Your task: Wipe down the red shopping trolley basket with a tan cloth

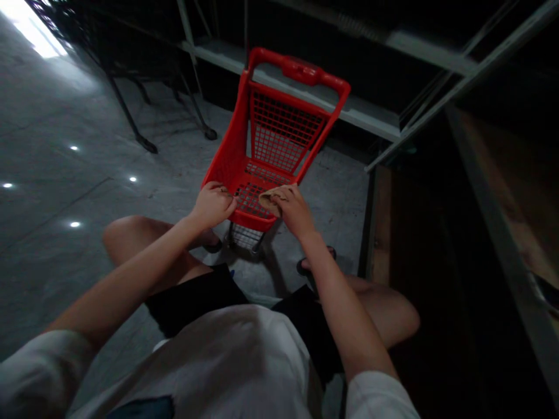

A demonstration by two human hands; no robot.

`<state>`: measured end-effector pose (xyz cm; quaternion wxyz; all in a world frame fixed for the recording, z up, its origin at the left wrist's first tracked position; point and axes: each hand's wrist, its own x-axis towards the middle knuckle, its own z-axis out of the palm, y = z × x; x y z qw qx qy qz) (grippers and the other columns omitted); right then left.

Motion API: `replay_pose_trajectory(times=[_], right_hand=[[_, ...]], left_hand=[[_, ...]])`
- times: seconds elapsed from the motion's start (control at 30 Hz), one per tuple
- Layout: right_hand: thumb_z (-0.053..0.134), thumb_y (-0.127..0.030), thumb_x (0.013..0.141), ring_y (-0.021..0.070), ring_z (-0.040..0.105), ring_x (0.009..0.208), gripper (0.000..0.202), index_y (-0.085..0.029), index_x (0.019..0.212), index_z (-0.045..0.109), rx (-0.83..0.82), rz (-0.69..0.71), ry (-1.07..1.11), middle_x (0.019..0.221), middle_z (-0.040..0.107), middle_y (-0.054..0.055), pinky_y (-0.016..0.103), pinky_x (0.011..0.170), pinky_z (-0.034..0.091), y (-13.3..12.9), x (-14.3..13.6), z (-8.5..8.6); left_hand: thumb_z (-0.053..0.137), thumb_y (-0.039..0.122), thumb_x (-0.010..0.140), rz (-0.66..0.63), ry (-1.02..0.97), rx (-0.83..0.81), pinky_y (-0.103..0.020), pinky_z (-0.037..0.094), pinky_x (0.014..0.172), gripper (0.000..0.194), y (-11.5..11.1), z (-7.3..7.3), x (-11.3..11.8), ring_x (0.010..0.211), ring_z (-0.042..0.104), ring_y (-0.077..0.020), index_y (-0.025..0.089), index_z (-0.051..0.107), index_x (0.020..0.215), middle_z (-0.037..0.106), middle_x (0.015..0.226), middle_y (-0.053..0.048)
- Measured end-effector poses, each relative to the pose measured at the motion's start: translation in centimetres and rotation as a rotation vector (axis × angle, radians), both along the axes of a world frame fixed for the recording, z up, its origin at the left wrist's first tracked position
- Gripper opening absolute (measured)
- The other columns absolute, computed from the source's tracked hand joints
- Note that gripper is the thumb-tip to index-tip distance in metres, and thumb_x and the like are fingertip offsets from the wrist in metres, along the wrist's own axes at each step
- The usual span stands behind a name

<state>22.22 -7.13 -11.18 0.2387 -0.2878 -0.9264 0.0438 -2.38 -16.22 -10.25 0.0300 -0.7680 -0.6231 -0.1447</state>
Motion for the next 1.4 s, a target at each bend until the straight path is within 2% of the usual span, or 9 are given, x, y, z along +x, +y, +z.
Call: replay_pose_trajectory(times=[0.17, 0.27, 0.5, 0.67, 0.8, 0.93, 1.1, 1.23, 1.4], right_hand=[[0.045, -0.016, 0.102, 0.0265, 0.055, 0.128, 0.039, -0.025, 0.126, 0.074, 0.018, -0.027, 0.022, 0.129, 0.07, 0.01, 0.056, 0.124, 0.038, -5.8, -0.9, -0.5], [0.044, -0.019, 0.104, 0.0251, 0.054, 0.133, 0.039, -0.027, 0.132, 0.07, 0.019, -0.001, -0.043, 0.137, 0.067, 0.007, 0.052, 0.124, 0.04, -6.4, 1.0, -0.3], [0.047, -0.027, 0.104, 0.0229, 0.055, 0.137, 0.035, -0.029, 0.131, 0.07, -0.081, 0.031, -0.065, 0.144, 0.064, 0.006, 0.05, 0.115, 0.05, 2.8, 8.5, 1.8], [0.05, -0.026, 0.1, 0.0281, 0.059, 0.133, 0.033, -0.024, 0.12, 0.076, -0.037, -0.033, 0.084, 0.136, 0.069, 0.012, 0.058, 0.115, 0.047, 8.9, 9.9, 2.8], [0.045, -0.017, 0.1, 0.0268, 0.053, 0.139, 0.043, -0.025, 0.134, 0.07, -0.015, -0.118, 0.062, 0.143, 0.065, 0.012, 0.057, 0.12, 0.042, 5.5, 7.0, 0.7], [0.044, -0.014, 0.102, 0.0253, 0.043, 0.148, 0.052, -0.026, 0.151, 0.055, 0.033, -0.146, 0.033, 0.15, 0.059, 0.011, 0.054, 0.126, 0.037, -1.2, 2.5, -1.5], [0.046, -0.011, 0.101, 0.0254, 0.04, 0.151, 0.058, -0.027, 0.157, 0.048, 0.068, -0.059, -0.116, 0.158, 0.053, 0.007, 0.046, 0.126, 0.041, -3.5, 0.6, -0.5], [0.048, -0.009, 0.1, 0.0245, 0.05, 0.145, 0.057, -0.026, 0.154, 0.053, 0.131, -0.149, -0.158, 0.156, 0.056, 0.009, 0.042, 0.118, 0.05, -0.6, 4.6, 1.3], [0.049, -0.009, 0.1, 0.0243, 0.055, 0.141, 0.051, -0.023, 0.149, 0.059, 0.287, -0.256, -0.225, 0.154, 0.058, 0.013, 0.044, 0.115, 0.051, 2.0, 14.2, 4.1]], left_hand=[[0.037, 0.024, 0.104, 0.053, -0.187, 0.041, -0.051, 0.045, 0.104, 0.042, -1.5, -0.7, 6.8, 0.098, 0.071, -0.0294, 0.012, 0.077, 0.097, 0.079, 0.1, -0.016], [0.037, 0.025, 0.106, 0.002, -0.297, 0.069, -0.049, 0.042, 0.111, 0.04, -2.2, -1.8, 8.6, 0.107, 0.069, -0.0279, 0.015, 0.075, 0.105, 0.078, 0.109, -0.012], [0.038, 0.032, 0.106, -0.137, -0.329, 0.058, -0.045, 0.044, 0.106, 0.04, -2.6, -2.6, 8.7, 0.103, 0.067, -0.026, 0.017, 0.073, 0.095, 0.076, 0.097, -0.011], [0.036, 0.037, 0.106, -0.217, -0.342, 0.028, -0.043, 0.045, 0.1, 0.045, -1.8, -2.2, 4.5, 0.091, 0.066, -0.0231, 0.02, 0.071, 0.083, 0.074, 0.086, -0.009], [0.035, 0.045, 0.107, -0.148, -0.292, -0.014, -0.047, 0.041, 0.108, 0.05, -1.1, -1.0, 2.1, 0.091, 0.066, -0.0236, 0.021, 0.069, 0.08, 0.074, 0.083, -0.007], [0.047, 0.045, 0.103, 0.07, -0.175, 0.033, -0.051, 0.041, 0.111, 0.039, -1.4, -0.5, 4.3, 0.106, 0.066, -0.0309, 0.014, 0.07, 0.106, 0.075, 0.105, -0.016], [0.046, 0.029, 0.103, 0.202, -0.092, 0.058, -0.048, 0.041, 0.115, 0.027, -0.9, -1.3, 5.2, 0.108, 0.067, -0.0312, 0.012, 0.068, 0.106, 0.074, 0.105, -0.017], [0.043, 0.026, 0.104, 0.055, -0.052, 0.034, -0.045, 0.045, 0.111, 0.026, 0.1, -1.4, 3.3, 0.102, 0.069, -0.0276, 0.017, 0.067, 0.104, 0.076, 0.1, -0.012], [0.045, 0.027, 0.105, -0.025, -0.046, 0.072, -0.044, 0.047, 0.11, 0.025, 0.4, -1.8, 3.1, 0.098, 0.069, -0.0273, 0.017, 0.067, 0.1, 0.076, 0.098, -0.011]])
